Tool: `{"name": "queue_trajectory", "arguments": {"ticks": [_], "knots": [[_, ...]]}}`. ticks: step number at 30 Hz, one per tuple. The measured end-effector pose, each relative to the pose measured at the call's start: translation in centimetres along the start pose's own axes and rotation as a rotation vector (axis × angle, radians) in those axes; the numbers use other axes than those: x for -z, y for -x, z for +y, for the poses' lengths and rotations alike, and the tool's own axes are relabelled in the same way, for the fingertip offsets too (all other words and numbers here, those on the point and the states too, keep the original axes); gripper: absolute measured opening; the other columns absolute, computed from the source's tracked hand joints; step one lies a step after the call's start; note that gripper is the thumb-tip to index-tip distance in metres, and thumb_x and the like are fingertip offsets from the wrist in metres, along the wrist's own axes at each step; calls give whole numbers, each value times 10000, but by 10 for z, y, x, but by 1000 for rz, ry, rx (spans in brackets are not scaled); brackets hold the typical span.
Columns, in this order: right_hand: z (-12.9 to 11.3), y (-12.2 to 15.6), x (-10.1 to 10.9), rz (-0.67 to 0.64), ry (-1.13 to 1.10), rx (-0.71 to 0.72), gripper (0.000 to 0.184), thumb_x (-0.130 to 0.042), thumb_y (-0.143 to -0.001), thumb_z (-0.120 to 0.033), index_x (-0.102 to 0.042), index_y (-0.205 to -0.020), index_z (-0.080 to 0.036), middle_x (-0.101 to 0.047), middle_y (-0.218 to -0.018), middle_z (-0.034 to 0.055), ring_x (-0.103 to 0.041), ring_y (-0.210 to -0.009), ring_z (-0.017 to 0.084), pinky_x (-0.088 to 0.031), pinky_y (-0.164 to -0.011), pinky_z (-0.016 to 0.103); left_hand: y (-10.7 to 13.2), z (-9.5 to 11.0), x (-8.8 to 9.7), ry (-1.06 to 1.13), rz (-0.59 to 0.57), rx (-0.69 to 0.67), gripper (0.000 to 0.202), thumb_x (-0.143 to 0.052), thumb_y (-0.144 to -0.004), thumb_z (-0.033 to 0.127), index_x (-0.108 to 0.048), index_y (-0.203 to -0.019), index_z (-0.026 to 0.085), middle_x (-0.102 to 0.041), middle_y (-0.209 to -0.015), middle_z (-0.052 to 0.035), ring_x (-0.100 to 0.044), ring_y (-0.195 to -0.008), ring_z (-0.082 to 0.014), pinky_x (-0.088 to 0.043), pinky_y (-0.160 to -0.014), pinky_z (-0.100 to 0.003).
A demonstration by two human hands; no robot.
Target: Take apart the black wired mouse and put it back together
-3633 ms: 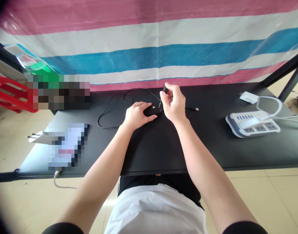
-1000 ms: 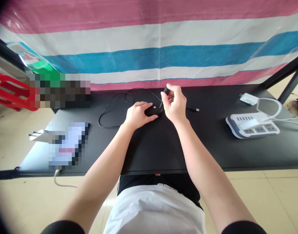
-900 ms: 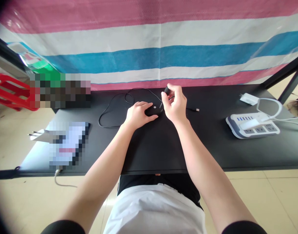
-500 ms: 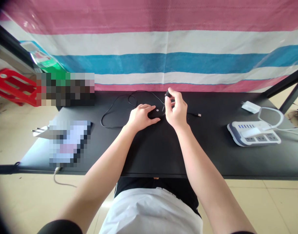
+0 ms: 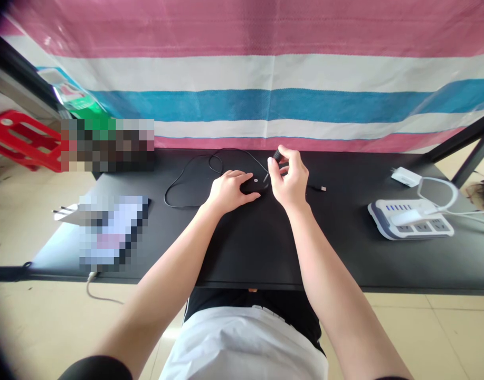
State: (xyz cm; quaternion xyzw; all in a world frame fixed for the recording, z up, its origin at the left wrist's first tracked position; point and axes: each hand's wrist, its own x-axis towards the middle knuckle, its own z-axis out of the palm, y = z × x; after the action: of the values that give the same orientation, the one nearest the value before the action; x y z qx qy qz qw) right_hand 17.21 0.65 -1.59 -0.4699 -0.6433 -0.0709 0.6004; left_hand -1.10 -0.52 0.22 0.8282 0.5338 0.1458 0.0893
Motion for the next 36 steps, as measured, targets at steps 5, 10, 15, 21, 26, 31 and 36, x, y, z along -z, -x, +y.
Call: {"name": "queue_trajectory", "arguments": {"ticks": [5, 10, 15, 21, 26, 31, 36], "knots": [[-4, 1, 0, -49, -57, -14, 293, -445, -987, -393, -535, -1206, -220, -739, -1052, 110, -732, -882, 206, -590, -616, 289, 0, 0, -1, 1, 4, 0, 595, -690, -815, 541, -644, -1325, 238, -689, -1286, -53, -623, -1184, -268, -547, -930, -368], [-4, -1, 0, -32, -17, 3, 287, -487, -967, -420, -553, -1157, -216, -721, -944, 88, -711, -786, 195, -578, -597, 296, 0, 2, 0, -2, 11, 10, 594, -699, -807, 533, -648, -1313, 225, -687, -1281, -67, -619, -1191, -271, -546, -933, -365], [-3, -2, 2, -36, 29, -18, 297, -557, -927, -456, -572, -1104, -218, -671, -811, 42, -640, -655, 173, -570, -589, 318, 0, 2, 1, 0, -1, 15, 600, -692, -808, 540, -634, -1320, 232, -680, -1279, -71, -614, -1190, -273, -538, -948, -370], [-3, 0, 1, -21, -27, -24, 309, -566, -923, -450, -565, -1128, -219, -715, -936, 74, -677, -736, 180, -579, -600, 309, 0, 2, 0, 2, 0, 19, 597, -690, -808, 538, -629, -1317, 231, -684, -1262, -68, -616, -1181, -268, -534, -953, -362], [-6, 1, 0, -56, -97, -28, 281, -477, -975, -389, -536, -1189, -216, -743, -1026, 101, -729, -871, 191, -588, -609, 275, 0, 2, 0, 2, 1, 19, 594, -690, -809, 536, -634, -1313, 227, -692, -1244, -64, -621, -1174, -268, -532, -957, -363], [-2, 0, 1, -55, -34, -49, 313, -508, -953, -439, -550, -1165, -212, -722, -974, 94, -696, -780, 184, -576, -586, 289, -1, 2, 0, 6, 1, 15, 602, -691, -805, 542, -633, -1313, 225, -691, -1259, -61, -622, -1176, -267, -534, -950, -366], [1, -1, 1, -33, 6, -52, 330, -572, -915, -472, -575, -1117, -212, -691, -875, 60, -642, -684, 169, -582, -606, 318, 0, 1, 0, 9, 7, 8, 592, -690, -805, 530, -635, -1309, 223, -694, -1252, -62, -620, -1175, -266, -534, -946, -370]]}}
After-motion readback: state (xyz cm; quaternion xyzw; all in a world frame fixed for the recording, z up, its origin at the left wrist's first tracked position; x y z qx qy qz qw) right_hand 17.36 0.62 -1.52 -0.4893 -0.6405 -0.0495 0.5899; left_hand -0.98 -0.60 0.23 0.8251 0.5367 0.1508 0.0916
